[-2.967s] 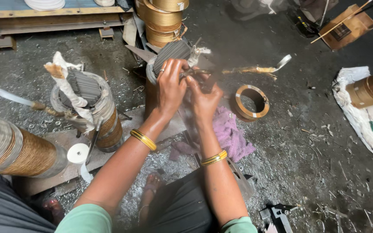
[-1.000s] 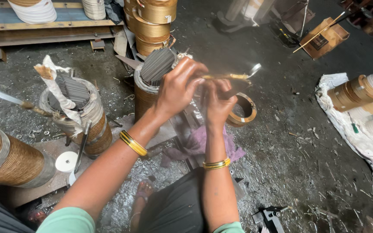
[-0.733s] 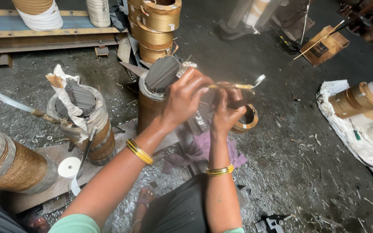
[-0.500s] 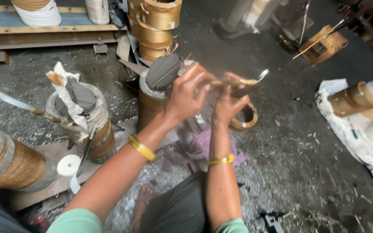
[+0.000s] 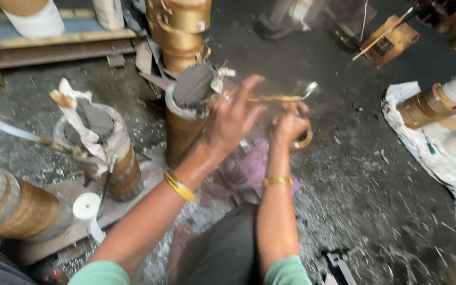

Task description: The person sits on the floor and uses scissors to trim the ends of bundles of thin sticks, placing trimmed sticks into cylindrical containers. They then pull white adhesive tape from a roll and wrap it around a curved white tube.

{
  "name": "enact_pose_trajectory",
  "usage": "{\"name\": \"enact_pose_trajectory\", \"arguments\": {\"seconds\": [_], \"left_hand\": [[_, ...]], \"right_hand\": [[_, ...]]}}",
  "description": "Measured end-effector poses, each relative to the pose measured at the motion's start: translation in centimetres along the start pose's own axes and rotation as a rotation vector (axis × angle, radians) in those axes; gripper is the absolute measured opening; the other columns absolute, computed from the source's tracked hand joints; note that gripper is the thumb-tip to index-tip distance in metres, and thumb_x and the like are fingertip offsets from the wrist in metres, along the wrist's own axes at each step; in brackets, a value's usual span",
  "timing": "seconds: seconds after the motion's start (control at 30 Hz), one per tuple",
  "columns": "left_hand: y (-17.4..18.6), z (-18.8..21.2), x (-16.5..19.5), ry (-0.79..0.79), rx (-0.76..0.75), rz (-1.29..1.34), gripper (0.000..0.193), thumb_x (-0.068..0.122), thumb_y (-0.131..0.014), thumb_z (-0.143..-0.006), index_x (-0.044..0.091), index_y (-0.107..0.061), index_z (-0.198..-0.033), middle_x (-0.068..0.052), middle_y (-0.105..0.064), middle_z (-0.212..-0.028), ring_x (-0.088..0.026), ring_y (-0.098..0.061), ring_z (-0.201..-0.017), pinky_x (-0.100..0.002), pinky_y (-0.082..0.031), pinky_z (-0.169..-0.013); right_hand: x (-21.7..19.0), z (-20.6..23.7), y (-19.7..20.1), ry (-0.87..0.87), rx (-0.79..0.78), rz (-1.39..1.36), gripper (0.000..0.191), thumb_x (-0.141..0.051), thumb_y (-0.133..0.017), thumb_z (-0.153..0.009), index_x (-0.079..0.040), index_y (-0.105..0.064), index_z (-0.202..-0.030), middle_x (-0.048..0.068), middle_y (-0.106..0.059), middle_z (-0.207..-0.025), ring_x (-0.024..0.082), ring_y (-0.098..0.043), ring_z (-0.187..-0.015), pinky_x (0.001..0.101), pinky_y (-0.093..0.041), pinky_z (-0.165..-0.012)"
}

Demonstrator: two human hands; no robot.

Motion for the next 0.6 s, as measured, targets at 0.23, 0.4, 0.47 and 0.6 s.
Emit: {"name": "enact_pose_trajectory", "arguments": {"seconds": [0.23, 0.4, 0.47, 0.6], "left_hand": [[5.0, -0.2, -1.0, -0.188, 0.130, -0.166, 0.065, 0.012, -0.082, -0.073, 0.009, -0.054, -0.132, -0.015, -0.068, -0.114, -0.033, -0.061, -0.107, -0.046, -0.045, -0.096], [9.3, 0.9, -6.4, 0.217, 0.257, 0.161, 0.037, 0.001, -0.066, -0.096, 0.007, -0.063, -0.133, -0.009, -0.071, -0.122, -0.023, -0.070, -0.117, -0.039, -0.054, -0.110], [8.1, 0.7, -5.0, 0.120, 0.141, 0.018, 0.031, 0.003, -0.069, -0.099, 0.008, -0.066, -0.129, -0.008, -0.070, -0.119, -0.024, -0.070, -0.115, -0.036, -0.054, -0.105], [2.7, -0.6, 0.1, -0.162, -0.129, 0.013, 0.046, 0.013, -0.076, -0.091, 0.001, -0.061, -0.133, -0.017, -0.067, -0.120, -0.037, -0.062, -0.114, -0.043, -0.047, -0.105]], "right_hand": [[0.9, -1.0, 7.2, 0.032, -0.026, 0.756, 0.026, -0.012, -0.088, -0.076, -0.003, -0.078, -0.098, 0.003, -0.074, -0.085, 0.017, -0.070, -0.076, 0.0337, -0.054, -0.073], [0.4, 1.0, 4.4, 0.020, -0.240, 0.422, 0.028, -0.014, -0.086, -0.088, 0.000, -0.077, -0.110, 0.002, -0.073, -0.093, 0.012, -0.064, -0.079, 0.0281, -0.051, -0.074], [2.8, 2.8, 2.2, -0.320, -0.258, 0.391, 0.036, -0.019, -0.088, -0.086, -0.001, -0.081, -0.117, 0.001, -0.065, -0.082, 0.009, -0.047, -0.062, 0.0252, -0.042, -0.056], [1.3, 7.2, -6.4, -0.392, -0.570, -0.072, 0.037, -0.022, -0.067, -0.096, -0.003, -0.070, -0.127, -0.002, -0.078, -0.109, 0.002, -0.047, -0.061, 0.0201, -0.031, -0.047]]}}
Point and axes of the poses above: each hand's wrist, its own z-axis away from the middle knuckle, its own y-axis out of the back of the hand, x = y × z, the point moved 9 cm from there along -z, towards the middle knuckle
